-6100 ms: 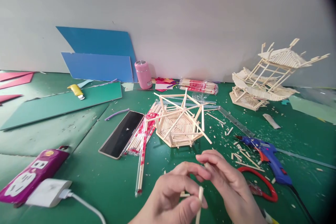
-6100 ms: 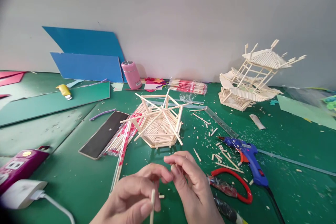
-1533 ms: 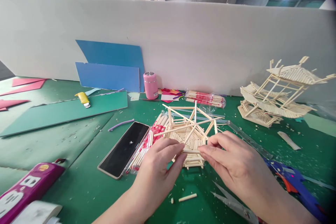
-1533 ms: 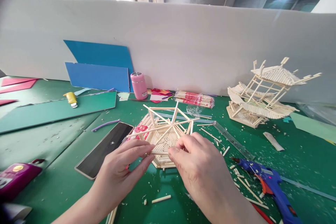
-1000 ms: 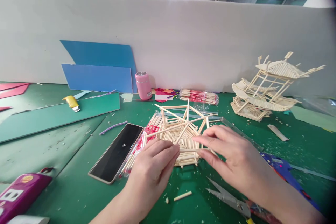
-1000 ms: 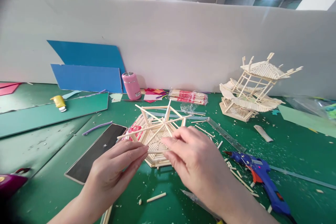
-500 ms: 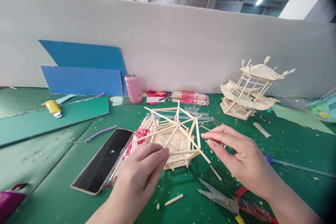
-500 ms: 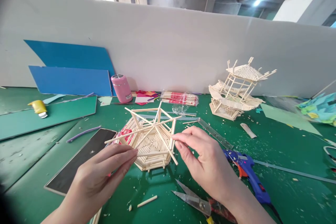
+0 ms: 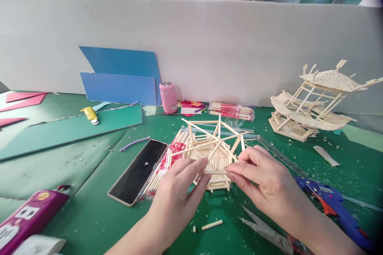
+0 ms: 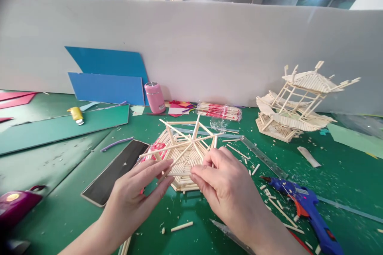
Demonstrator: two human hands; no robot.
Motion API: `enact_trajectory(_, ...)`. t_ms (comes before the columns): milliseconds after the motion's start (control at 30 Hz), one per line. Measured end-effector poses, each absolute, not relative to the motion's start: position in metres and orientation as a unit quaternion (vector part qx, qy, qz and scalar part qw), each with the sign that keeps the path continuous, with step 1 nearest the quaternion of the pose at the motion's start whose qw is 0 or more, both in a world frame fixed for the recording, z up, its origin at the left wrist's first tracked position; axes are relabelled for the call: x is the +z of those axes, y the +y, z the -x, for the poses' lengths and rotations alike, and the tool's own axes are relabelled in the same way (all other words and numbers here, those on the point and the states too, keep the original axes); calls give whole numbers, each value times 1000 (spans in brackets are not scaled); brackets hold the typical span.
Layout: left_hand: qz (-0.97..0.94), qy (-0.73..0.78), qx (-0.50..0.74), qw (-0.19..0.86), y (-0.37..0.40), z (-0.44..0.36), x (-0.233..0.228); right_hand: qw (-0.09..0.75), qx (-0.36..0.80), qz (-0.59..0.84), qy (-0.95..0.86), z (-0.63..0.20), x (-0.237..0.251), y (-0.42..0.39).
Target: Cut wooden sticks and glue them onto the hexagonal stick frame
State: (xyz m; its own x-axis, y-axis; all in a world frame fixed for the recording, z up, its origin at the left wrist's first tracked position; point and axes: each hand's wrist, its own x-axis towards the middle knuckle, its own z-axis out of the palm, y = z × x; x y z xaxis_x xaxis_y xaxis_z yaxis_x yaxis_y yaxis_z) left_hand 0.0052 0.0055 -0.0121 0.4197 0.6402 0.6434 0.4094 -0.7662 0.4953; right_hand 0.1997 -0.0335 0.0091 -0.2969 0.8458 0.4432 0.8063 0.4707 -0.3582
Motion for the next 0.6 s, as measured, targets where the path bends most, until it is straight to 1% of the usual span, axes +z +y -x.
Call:
enact_trajectory(133, -816, 354, 436, 136, 2, -4, -14, 303, 33, 505, -807, -202, 7, -33)
enact_trajectory(600, -822, 320, 450, 141, 2, -6, -14, 305, 16, 510, -804, -201, 11, -32)
